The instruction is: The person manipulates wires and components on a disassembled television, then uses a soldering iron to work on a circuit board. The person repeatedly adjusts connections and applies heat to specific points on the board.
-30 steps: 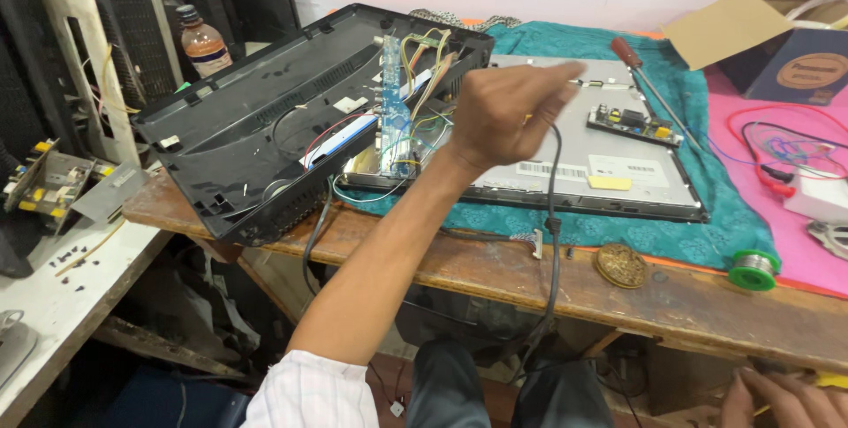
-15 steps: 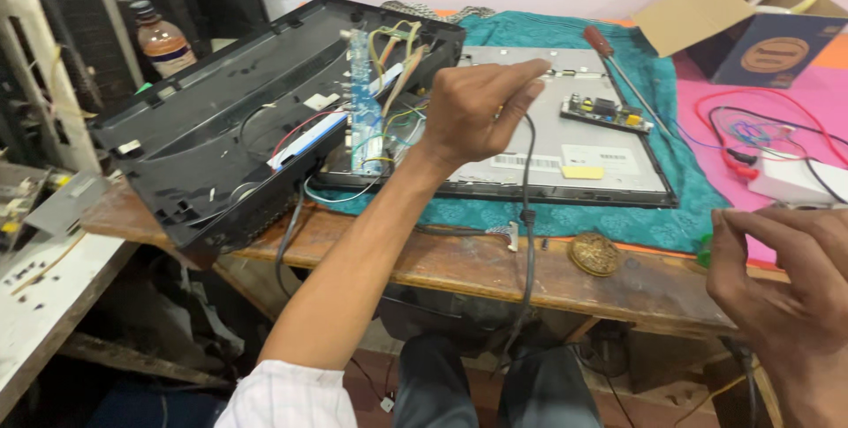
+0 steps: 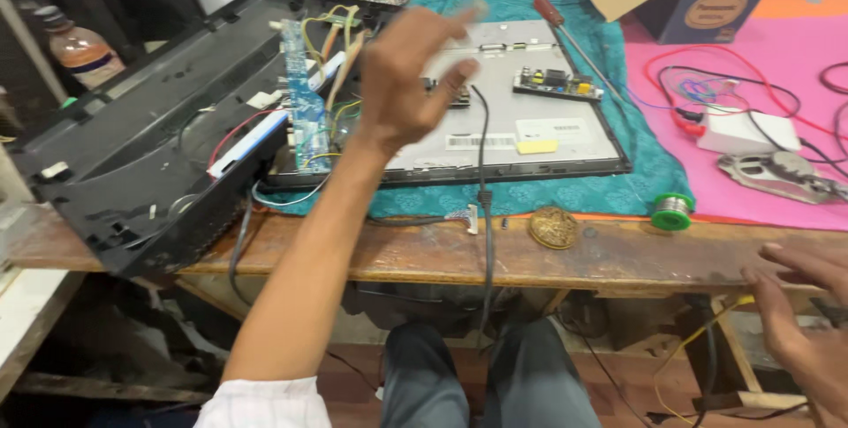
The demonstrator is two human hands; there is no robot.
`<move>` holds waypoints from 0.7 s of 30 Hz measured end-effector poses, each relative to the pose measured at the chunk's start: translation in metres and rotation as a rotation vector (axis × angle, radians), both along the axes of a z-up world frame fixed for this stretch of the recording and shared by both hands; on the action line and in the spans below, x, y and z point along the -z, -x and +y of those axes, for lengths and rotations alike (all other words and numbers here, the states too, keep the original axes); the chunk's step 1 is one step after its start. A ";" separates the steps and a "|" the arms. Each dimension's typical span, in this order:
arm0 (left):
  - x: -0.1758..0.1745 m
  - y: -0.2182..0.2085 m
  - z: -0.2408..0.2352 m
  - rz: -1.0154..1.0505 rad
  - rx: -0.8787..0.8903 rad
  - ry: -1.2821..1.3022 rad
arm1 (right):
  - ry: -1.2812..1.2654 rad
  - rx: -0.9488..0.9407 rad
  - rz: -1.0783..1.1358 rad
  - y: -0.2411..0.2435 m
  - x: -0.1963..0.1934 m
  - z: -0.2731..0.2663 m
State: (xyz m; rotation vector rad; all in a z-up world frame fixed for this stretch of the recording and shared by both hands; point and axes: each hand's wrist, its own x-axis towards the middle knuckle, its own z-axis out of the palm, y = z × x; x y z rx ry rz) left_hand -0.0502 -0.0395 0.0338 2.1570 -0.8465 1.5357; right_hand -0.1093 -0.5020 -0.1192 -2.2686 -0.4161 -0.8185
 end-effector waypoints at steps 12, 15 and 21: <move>0.019 -0.021 0.007 0.013 0.243 0.433 | 0.384 -0.014 -0.288 0.007 -0.009 0.001; 0.018 -0.021 0.007 -0.017 0.221 0.435 | 0.421 0.002 -0.299 0.009 -0.008 0.005; 0.018 -0.027 0.013 -0.057 0.212 0.411 | 0.594 0.080 -0.269 0.003 0.003 -0.003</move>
